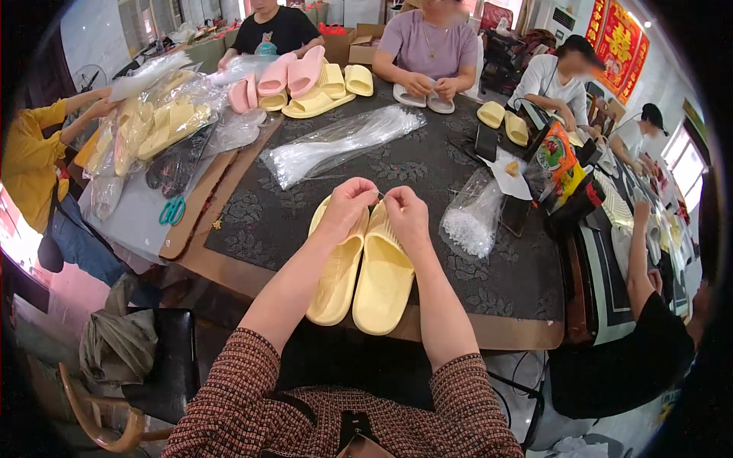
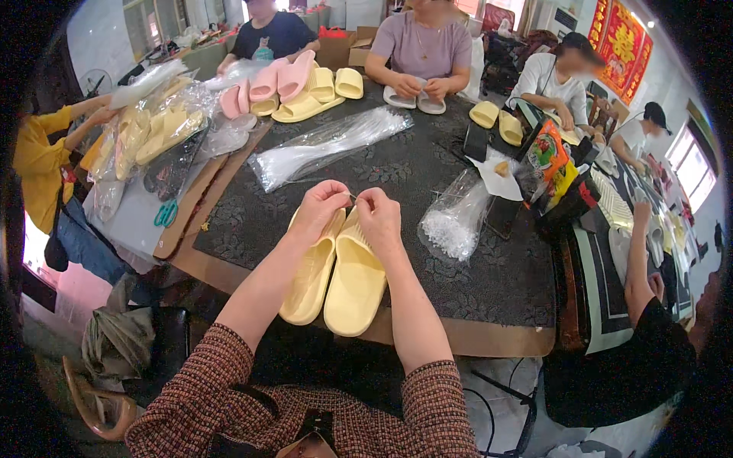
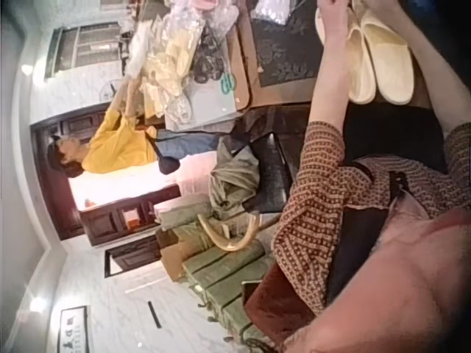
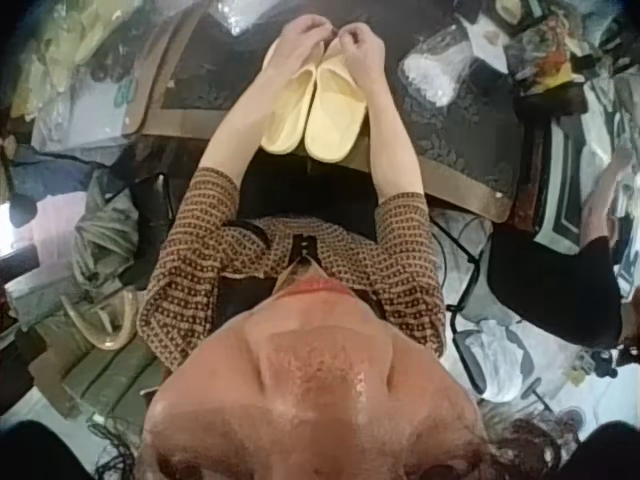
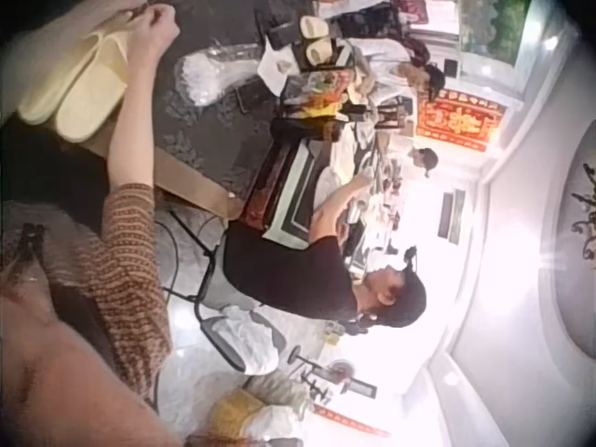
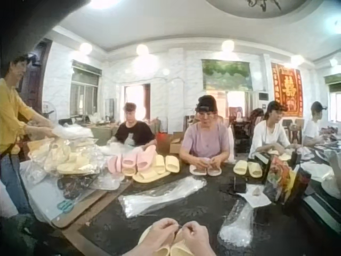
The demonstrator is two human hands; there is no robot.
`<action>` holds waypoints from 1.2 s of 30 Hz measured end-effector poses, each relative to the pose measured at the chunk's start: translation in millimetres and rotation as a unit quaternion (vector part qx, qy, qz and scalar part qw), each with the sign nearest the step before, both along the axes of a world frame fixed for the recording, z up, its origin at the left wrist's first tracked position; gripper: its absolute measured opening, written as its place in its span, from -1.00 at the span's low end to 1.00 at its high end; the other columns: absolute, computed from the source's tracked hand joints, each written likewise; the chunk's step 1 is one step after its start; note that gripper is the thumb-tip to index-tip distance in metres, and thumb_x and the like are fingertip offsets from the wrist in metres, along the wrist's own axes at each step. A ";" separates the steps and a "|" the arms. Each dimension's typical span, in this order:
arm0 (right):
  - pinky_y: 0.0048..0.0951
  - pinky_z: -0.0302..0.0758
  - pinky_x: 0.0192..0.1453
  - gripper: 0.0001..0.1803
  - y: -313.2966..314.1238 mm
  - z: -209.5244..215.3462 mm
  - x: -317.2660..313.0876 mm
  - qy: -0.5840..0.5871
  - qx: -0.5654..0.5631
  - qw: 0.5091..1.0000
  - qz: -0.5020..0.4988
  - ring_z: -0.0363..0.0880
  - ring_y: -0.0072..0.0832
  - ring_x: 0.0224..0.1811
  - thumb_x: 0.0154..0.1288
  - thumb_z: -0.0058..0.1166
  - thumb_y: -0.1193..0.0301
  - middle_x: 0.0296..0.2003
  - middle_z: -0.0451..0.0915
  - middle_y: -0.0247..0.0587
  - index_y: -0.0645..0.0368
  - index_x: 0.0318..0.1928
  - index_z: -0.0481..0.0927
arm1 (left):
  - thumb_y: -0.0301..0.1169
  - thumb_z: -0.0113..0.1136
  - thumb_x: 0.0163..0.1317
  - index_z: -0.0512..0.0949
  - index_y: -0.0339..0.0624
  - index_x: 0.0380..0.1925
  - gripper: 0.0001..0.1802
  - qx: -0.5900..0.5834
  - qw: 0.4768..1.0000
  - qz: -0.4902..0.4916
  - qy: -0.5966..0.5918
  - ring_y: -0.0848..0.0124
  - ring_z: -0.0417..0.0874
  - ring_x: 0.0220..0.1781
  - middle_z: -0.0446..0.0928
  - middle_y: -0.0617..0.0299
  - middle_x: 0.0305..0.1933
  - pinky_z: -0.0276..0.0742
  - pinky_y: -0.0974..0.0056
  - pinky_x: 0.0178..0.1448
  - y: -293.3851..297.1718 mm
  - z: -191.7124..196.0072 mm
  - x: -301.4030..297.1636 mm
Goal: The person connects pairs of slippers together by taking slippers on the table and threading plastic tag fasteners through them by hand.
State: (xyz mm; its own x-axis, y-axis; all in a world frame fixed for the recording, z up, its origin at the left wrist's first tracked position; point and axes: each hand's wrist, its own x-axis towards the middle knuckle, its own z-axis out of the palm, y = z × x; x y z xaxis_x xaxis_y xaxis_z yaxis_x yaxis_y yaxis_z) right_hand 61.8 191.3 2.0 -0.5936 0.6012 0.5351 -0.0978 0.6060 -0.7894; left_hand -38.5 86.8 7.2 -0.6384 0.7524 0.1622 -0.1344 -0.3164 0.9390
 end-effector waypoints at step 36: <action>-0.43 0.44 -0.21 -0.91 3.9 -5.0 4.4 -0.050 -0.139 0.987 0.056 0.52 -0.43 -0.38 0.13 0.11 0.47 -0.47 0.58 -0.26 0.23 -0.36 0.56 | -0.54 0.11 0.21 0.51 -0.25 -0.33 -0.96 -0.047 0.993 0.000 0.106 0.66 0.47 -0.31 0.49 0.40 -0.39 0.41 0.52 -0.21 1.1 -6.6 2.0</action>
State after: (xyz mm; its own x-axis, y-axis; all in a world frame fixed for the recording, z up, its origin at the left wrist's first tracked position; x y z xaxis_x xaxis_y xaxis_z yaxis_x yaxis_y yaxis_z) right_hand 66.2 195.1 -3.0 -0.7068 0.6436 0.2937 -0.0651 0.3543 -0.9329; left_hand -36.5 87.9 0.6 -0.5973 0.7708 0.2217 0.0701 -0.2252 0.9718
